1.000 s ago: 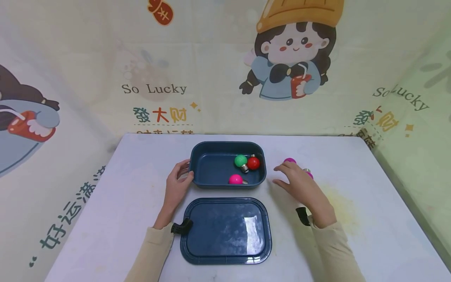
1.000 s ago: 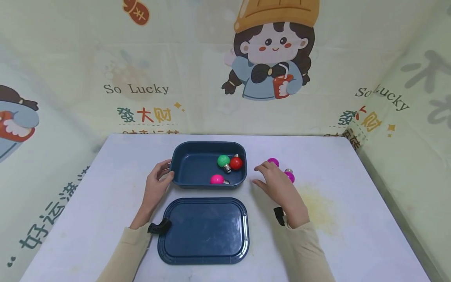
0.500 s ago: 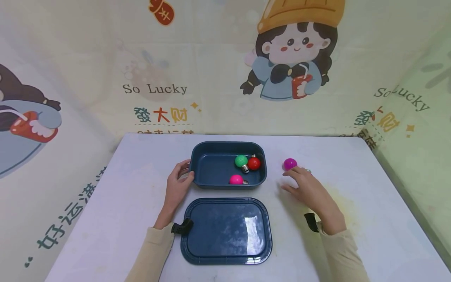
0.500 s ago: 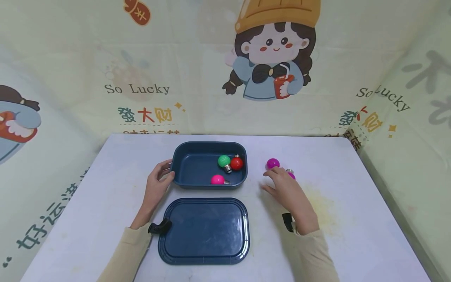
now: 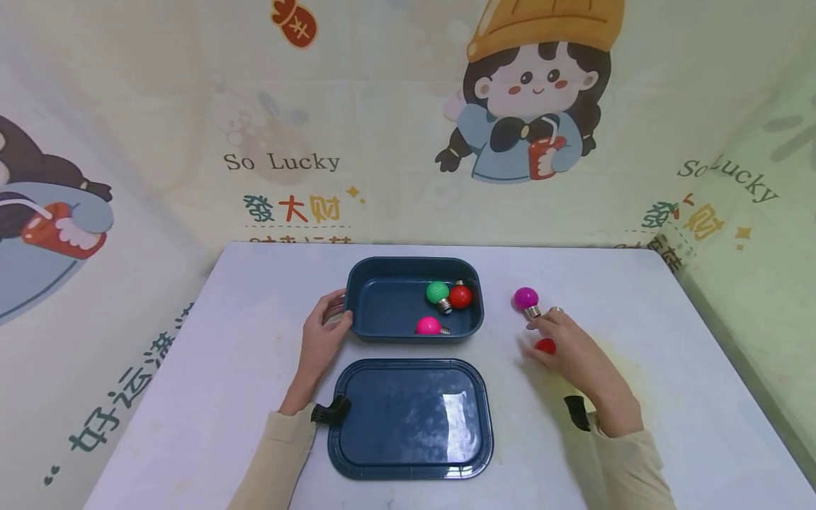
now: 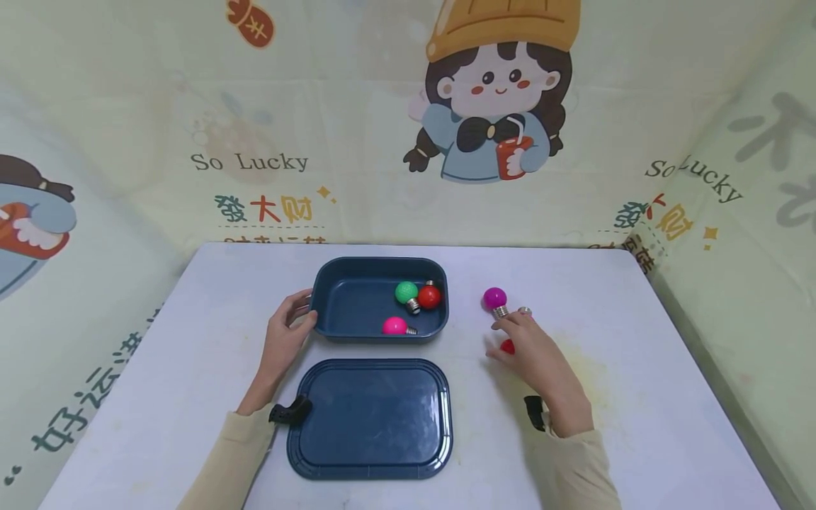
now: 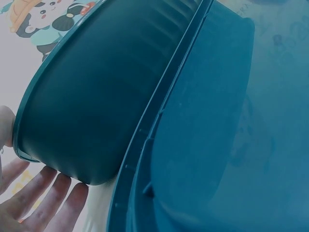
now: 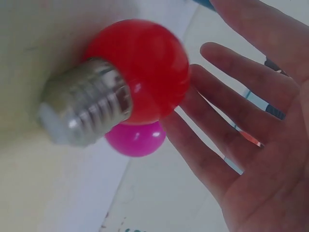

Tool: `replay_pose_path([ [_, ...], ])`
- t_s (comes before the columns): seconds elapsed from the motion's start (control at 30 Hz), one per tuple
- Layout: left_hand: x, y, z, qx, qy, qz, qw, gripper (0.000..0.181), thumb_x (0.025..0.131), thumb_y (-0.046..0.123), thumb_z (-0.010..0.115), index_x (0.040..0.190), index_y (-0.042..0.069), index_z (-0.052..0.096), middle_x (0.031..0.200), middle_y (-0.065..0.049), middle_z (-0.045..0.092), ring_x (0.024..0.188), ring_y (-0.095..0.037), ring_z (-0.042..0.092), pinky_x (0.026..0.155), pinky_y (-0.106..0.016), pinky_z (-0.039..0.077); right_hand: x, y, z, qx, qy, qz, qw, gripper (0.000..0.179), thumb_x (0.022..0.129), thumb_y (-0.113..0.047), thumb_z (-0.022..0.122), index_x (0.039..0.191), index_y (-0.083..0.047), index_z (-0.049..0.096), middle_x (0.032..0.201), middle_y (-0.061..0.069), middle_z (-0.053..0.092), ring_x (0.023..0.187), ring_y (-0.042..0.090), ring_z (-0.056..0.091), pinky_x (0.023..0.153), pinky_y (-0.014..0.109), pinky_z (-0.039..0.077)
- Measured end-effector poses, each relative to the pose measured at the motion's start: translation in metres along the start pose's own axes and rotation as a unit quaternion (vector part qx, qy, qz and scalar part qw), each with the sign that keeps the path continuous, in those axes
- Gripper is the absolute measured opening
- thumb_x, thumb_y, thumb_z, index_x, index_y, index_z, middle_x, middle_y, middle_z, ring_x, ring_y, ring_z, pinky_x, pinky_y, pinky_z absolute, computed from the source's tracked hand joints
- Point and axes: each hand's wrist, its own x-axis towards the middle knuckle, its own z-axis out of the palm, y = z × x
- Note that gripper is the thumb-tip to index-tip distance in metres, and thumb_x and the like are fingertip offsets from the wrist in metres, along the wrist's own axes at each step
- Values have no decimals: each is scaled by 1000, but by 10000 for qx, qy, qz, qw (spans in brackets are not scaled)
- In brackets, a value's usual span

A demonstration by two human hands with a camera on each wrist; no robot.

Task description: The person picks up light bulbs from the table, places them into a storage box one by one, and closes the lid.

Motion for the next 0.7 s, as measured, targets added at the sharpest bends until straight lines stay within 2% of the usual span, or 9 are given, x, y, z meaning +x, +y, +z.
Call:
replay_pose_path([
  [0.27,0,-3,-1,-65,-6,-2,10000,44,94,4,63,137,-1,55,130,-23,61,121,-35,60,84,-18,48,-5,7,2,103,-23,-49,9999,38,75,-11,86,106,3,70,103,16,65,99,32,58,88,48,53],
  [0.5,0,-2,0,-43,8,3,10000,43,94,3,63,137,-1,56,130,-24,61,121,-36,60,85,-19,49,-6,8,2,15,-372,151,9992,34,75,-4,85,106,2,71,103,16,66,100,34,61,89,50,54],
  [0.7,0,0,0,-35,-6,-14,10000,43,94,3,62,137,-1,55,130,-25,61,121,-38,59,85,-19,48,-6,9,3,42,-560,371,9977,35,74,-7,86,106,-1,71,102,14,67,99,33,63,85,50,56],
])
